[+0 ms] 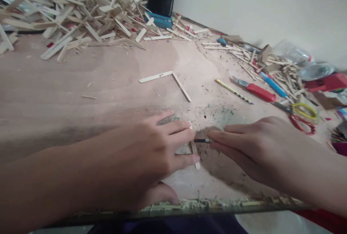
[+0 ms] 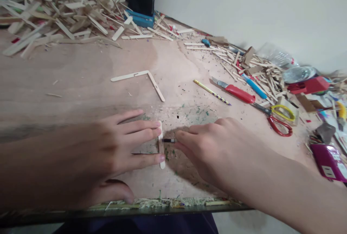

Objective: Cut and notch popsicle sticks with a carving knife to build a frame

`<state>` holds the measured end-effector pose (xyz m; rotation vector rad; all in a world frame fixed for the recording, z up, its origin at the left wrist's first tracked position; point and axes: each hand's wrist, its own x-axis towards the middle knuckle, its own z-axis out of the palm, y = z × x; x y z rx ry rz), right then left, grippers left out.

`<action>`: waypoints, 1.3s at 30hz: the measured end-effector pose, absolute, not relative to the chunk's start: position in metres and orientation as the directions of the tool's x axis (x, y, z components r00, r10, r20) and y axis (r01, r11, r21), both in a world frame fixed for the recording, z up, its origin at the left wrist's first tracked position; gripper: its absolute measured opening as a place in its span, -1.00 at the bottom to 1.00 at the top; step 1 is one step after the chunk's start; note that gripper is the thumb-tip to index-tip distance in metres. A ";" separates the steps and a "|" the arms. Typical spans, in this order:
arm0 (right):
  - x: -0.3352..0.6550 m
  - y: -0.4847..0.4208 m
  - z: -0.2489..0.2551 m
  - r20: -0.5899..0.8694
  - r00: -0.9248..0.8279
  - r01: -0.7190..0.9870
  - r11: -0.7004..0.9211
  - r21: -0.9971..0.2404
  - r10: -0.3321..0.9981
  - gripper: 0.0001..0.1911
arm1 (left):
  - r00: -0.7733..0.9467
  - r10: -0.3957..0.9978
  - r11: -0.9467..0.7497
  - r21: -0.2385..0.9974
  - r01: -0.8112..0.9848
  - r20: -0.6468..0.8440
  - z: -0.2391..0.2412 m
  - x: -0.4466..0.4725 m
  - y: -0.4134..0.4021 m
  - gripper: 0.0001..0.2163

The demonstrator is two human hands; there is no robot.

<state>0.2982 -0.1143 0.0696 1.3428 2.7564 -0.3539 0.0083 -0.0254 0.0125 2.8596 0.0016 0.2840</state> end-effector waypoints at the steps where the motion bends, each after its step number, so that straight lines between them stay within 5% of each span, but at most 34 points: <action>1: 0.299 -0.114 0.069 -0.155 -0.622 0.781 0.595 -0.188 0.767 -0.66 | 0.980 0.027 -0.966 0.259 -0.025 0.195 0.013 0.009 -0.025 -0.40; 24: 0.283 -0.102 0.086 -0.287 -0.648 0.757 0.637 -0.143 0.706 -0.80 | 0.975 0.036 -0.963 0.268 -0.024 0.220 0.013 0.006 -0.025 -0.44; 39: 0.276 -0.099 0.092 -0.264 -0.733 0.635 0.770 0.063 0.627 -0.70 | 0.976 0.062 -0.939 0.345 -0.013 0.208 0.011 0.007 -0.025 -0.47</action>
